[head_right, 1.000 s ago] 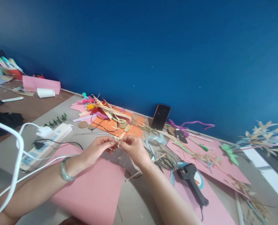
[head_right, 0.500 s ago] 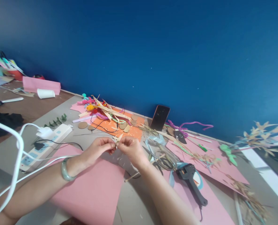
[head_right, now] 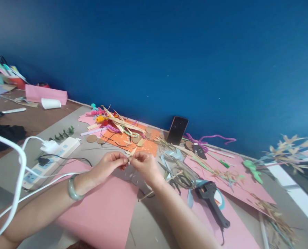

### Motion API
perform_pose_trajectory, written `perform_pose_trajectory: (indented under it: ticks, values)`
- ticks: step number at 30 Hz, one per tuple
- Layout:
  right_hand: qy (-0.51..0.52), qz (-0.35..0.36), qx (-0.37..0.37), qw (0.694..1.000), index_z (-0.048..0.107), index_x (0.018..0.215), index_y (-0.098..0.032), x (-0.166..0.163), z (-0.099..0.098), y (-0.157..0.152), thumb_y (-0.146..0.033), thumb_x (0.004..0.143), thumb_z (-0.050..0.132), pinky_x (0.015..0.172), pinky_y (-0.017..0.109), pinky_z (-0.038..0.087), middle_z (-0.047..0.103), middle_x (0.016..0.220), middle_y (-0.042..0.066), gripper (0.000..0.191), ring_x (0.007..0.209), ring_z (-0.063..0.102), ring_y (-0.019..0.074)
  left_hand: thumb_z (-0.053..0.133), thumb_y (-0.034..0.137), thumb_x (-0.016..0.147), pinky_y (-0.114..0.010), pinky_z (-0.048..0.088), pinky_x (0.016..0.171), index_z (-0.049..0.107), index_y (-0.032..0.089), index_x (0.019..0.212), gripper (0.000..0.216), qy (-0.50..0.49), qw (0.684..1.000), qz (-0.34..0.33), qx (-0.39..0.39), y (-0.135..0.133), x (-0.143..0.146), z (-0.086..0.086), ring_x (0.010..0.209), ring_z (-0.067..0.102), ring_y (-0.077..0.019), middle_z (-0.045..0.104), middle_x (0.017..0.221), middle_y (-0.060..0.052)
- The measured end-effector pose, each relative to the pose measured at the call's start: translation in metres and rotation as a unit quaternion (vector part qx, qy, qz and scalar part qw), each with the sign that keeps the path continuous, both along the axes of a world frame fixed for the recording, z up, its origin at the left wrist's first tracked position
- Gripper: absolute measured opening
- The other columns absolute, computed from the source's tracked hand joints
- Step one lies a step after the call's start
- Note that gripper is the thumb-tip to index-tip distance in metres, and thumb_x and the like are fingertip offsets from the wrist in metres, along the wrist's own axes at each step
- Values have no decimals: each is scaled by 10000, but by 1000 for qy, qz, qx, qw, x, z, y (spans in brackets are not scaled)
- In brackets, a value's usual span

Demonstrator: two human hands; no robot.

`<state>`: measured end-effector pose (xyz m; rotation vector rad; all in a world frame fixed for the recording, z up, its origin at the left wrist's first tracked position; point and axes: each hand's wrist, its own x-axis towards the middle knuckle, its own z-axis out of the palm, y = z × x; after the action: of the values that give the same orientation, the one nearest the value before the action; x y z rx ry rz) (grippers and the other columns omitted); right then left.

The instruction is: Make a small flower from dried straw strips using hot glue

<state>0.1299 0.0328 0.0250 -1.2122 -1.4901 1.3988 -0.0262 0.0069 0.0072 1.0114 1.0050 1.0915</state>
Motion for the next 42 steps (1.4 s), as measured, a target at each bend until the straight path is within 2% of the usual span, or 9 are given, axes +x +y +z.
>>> perform_pose_trajectory:
  ticks: [7,14,20,34,38,42]
  values:
    - [4,-6,-6,1000,599,594,-169,-1,0,-1,-305,669,699,473,223,316,509,484,-55,185,456,389,74,661,253,718,-230,450,601,648,121,710,133,-8,1000,-3,-10,1,0,-4,575,556,-104,616,612,-2]
    - [-6,-11,0,1000,605,594,-167,-1,2,-2,-279,675,681,472,218,320,516,507,-47,157,475,403,77,675,274,719,-240,468,586,651,124,729,152,4,1000,-5,0,-1,0,-1,550,580,-116,627,590,-6]
    - [-20,-8,6,1000,600,597,-173,-1,1,-2,-289,685,676,462,222,308,527,498,-44,164,467,404,84,660,254,733,-215,431,527,651,124,723,131,18,1000,-7,-7,0,-1,-4,493,539,-95,597,536,7]
    - [-15,0,21,1000,632,655,-168,1,-2,1,-345,697,712,583,251,405,619,619,-2,199,581,530,128,694,308,741,-236,468,555,647,125,739,190,24,999,0,25,2,-3,-7,517,568,-110,622,572,-5]
    - [-21,11,33,999,633,656,-164,4,-2,3,-346,720,692,550,238,367,558,567,-24,202,543,468,109,704,326,737,-242,473,567,659,123,744,209,13,1000,-4,20,2,-3,-8,522,568,-111,625,577,-11]
    - [-20,-6,44,999,642,659,-163,6,-5,6,-412,790,616,520,236,328,483,518,-33,283,521,419,106,716,344,728,-244,483,578,676,125,760,225,4,1000,-9,14,1,-3,-7,549,584,-120,635,593,-17]
